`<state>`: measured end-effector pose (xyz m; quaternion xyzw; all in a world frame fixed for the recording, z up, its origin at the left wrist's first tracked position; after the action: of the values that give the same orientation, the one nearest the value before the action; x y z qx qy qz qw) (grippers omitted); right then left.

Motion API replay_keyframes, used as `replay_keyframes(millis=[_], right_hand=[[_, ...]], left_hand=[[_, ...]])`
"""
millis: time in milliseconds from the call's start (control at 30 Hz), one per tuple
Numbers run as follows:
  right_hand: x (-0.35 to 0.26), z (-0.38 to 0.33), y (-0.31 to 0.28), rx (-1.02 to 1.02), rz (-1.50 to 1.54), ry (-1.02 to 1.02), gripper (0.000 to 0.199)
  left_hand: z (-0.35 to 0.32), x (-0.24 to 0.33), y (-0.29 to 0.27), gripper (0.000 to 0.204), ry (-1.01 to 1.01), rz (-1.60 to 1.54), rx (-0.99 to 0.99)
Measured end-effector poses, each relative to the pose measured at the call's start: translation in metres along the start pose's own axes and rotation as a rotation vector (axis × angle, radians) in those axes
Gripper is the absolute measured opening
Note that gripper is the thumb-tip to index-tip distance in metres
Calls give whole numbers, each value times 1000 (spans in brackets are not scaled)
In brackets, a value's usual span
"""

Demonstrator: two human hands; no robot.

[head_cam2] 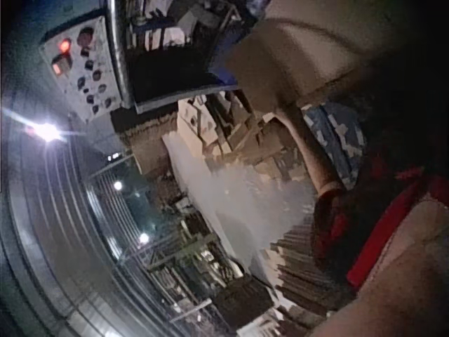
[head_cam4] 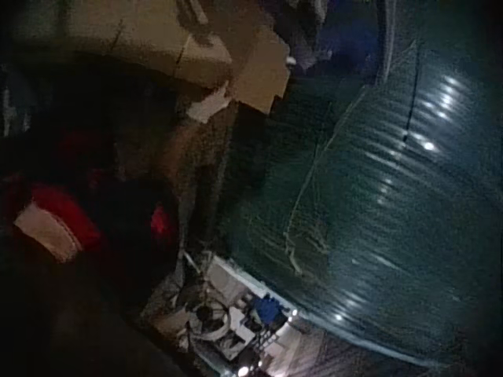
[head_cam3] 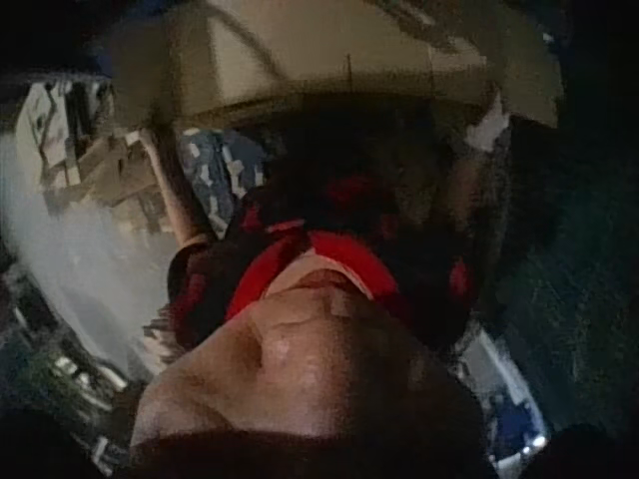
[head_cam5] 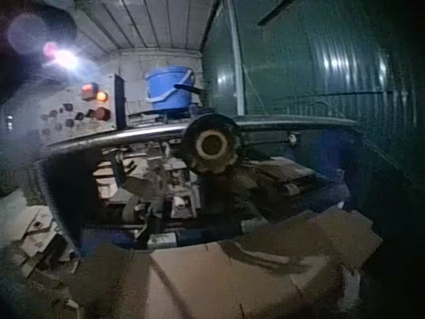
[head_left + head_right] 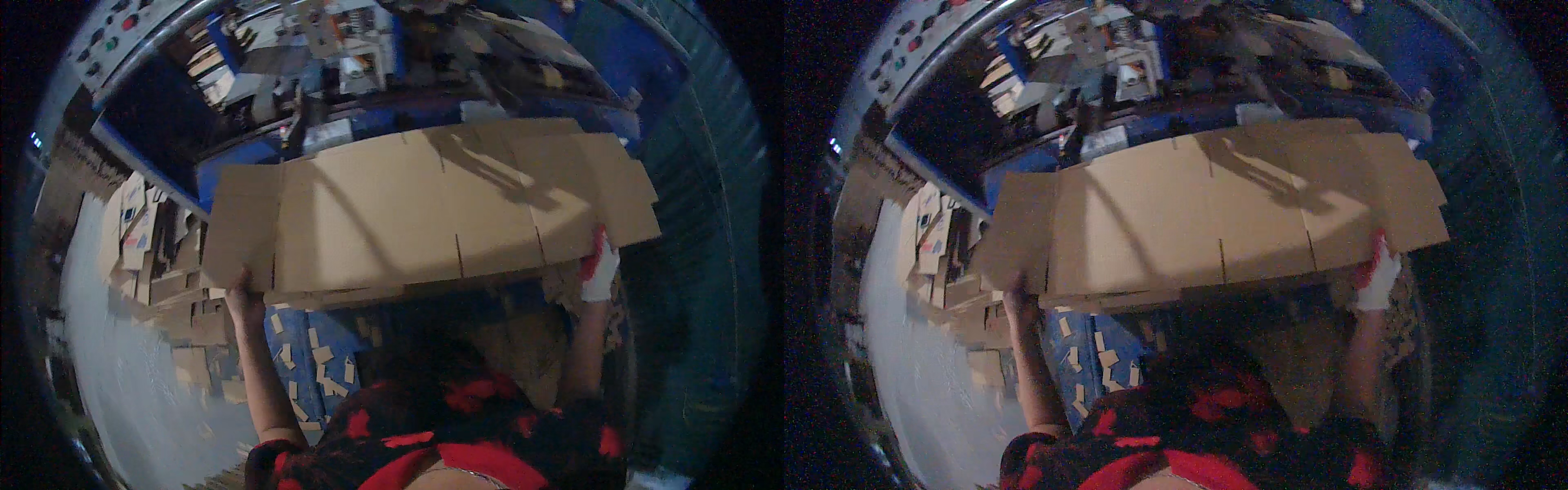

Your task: The person repeatedly folds flat cardboard sheets into boxes using a blue machine. They place each sheet into the machine, press down to crease the folds, and remove the formed box. The process is repeated continuously throughout the clip.

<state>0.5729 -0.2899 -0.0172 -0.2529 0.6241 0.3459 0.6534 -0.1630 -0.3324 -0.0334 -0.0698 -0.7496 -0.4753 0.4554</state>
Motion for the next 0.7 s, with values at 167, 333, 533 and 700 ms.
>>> replay_keyframes(millis=[167,333,533,700], right_hand=[[3,1,34,-63,-635,-337,46],[33,5,18,247,-146,26,38],[11,-10,68,262,-269,-16,38],[22,-5,53,270,-196,-33,36]], left_hand=[[21,74,-62,62,761,756,281],[36,131,160,56,1332,1281,5],[111,249,299,53,1534,1319,-126],[179,279,362,56,1391,1471,30]])
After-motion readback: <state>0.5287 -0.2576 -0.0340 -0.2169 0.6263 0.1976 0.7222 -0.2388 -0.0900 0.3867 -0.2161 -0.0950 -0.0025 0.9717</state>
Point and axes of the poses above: each hand's wrist, its own z-axis towards the middle knuckle, its own y-axis out of the palm, x = y × z, the point moved 7 cm from there along z, towards the middle knuckle, and after that the axes turned 15 degrees about -z, right-handed, at the moved point
